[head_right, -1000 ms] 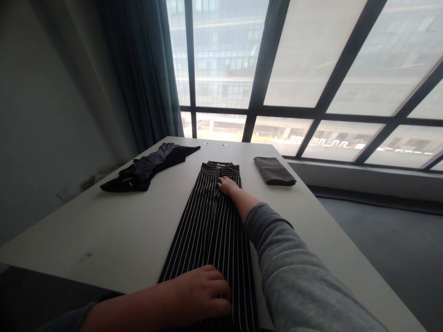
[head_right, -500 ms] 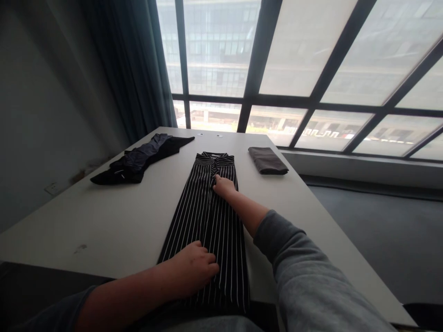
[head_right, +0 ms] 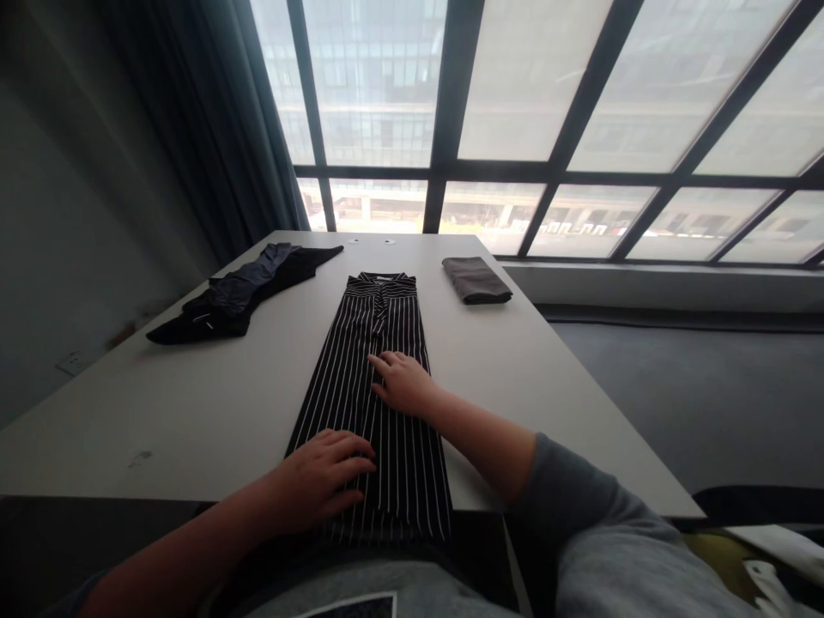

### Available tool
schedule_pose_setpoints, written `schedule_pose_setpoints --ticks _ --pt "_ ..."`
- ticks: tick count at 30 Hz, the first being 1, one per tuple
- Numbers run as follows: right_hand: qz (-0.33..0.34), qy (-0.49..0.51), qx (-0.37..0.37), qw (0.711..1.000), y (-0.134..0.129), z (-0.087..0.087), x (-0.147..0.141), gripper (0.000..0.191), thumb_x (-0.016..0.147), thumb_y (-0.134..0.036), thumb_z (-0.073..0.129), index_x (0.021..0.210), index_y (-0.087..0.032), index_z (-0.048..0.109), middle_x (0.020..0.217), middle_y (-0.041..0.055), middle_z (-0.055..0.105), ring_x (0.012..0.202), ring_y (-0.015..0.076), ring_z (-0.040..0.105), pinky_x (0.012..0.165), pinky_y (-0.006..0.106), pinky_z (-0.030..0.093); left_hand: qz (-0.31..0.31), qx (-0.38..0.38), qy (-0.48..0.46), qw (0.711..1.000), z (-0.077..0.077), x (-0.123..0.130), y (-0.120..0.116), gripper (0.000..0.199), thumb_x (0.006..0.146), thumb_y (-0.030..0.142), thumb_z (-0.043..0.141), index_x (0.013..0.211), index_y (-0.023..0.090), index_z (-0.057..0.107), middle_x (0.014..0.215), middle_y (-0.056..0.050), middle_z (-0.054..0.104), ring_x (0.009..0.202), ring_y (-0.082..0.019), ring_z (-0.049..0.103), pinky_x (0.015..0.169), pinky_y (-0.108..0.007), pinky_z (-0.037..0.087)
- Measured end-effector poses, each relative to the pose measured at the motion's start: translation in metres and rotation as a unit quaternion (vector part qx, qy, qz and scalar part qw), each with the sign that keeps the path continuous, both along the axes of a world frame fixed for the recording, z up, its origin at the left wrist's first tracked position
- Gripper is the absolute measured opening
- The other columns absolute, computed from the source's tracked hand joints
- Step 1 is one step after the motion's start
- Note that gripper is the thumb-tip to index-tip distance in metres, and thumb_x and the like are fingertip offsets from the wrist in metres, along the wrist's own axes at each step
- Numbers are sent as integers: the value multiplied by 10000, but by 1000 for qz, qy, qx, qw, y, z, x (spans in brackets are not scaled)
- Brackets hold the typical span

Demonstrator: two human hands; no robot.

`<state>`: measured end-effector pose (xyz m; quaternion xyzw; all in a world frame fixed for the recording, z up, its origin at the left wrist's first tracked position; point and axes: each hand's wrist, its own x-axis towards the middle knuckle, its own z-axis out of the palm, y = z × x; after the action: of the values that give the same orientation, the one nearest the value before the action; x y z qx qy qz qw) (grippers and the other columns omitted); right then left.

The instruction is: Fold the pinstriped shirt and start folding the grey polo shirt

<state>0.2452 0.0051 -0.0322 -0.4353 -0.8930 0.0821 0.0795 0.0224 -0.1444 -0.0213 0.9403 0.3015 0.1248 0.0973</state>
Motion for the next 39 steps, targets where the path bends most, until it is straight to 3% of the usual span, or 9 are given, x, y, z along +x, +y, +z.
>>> schedule_pose_setpoints --ticks 6,11,14,19,23,26,30,34,39 --pt "151 4 -81 985 -124 -17 62 696 1002 -445 634 1655 -348 413 1716 55 246 1616 285 264 1354 573 209 29 -6 37 999 -33 -83 -24 712 798 327 860 1461 320 601 1543 -91 585 1399 -321 556 1167 -516 446" --pt "138 -2 -101 985 -167 -21 103 908 862 -387 803 1668 -369 386 1733 44 153 1631 298 218 1369 523 240 36 104 55 992 -56 -111 -47 715 910 74 654 1544 380 533 1566 -46 578 1430 -275 536 1188 -461 435" --pt "143 -20 -97 985 -175 -25 112 878 894 -257 743 1674 -387 362 1730 22 157 1632 277 219 1372 510 244 51 144 58 986 -58 -108 -50 773 947 -24 527 1554 455 507 1532 -10 601 1394 -237 556 1211 -441 406" --pt "142 -30 -63 987 -174 -30 115 767 998 -122 542 1661 -453 343 1711 -35 225 1629 218 236 1376 492 251 38 173 46 983 -58 -96 -44 762 974 -6 525 1545 498 499 1449 -5 648 1333 -218 580 1212 -438 395" --pt "154 -19 -42 987 -173 -33 120 773 1002 -122 550 1660 -465 333 1705 -41 247 1626 216 247 1376 482 258 -7 183 45 982 -63 -89 -39 663 1000 45 527 1535 436 528 1531 -6 603 1409 -235 536 1227 -448 383" --pt "138 3 -29 990 -173 -39 121 704 996 -106 528 1616 -431 453 1656 -25 367 1602 219 312 1363 495 285 -18 175 34 984 -63 -86 -38 603 1014 49 484 1519 370 553 1535 -25 607 1418 -241 535 1191 -442 424" --pt "138 78 -31 987 -171 -44 119 654 912 -59 548 1517 -297 609 1516 50 561 1526 220 445 1338 496 330 -15 134 -49 990 -51 -81 -36 457 1013 87 476 1413 255 619 1375 -89 711 1255 -242 649 1023 -410 544" --pt "143 178 -77 970 -169 -34 121 457 922 -104 567 1345 -208 704 1290 72 705 1293 165 649 1321 430 372 -12 86 -133 987 -33 -79 -38 282 1005 170 554 1268 206 650 1083 -86 787 943 -207 732 824 -336 587" --pt "85 216 -120 965 -165 -1 128 306 957 -166 543 1179 -205 751 1143 57 744 1202 171 693 1116 331 545 12 56 -187 981 -10 -80 -41 230 1026 239 557 1226 239 671 999 -59 800 865 -193 762 777 -297 584"
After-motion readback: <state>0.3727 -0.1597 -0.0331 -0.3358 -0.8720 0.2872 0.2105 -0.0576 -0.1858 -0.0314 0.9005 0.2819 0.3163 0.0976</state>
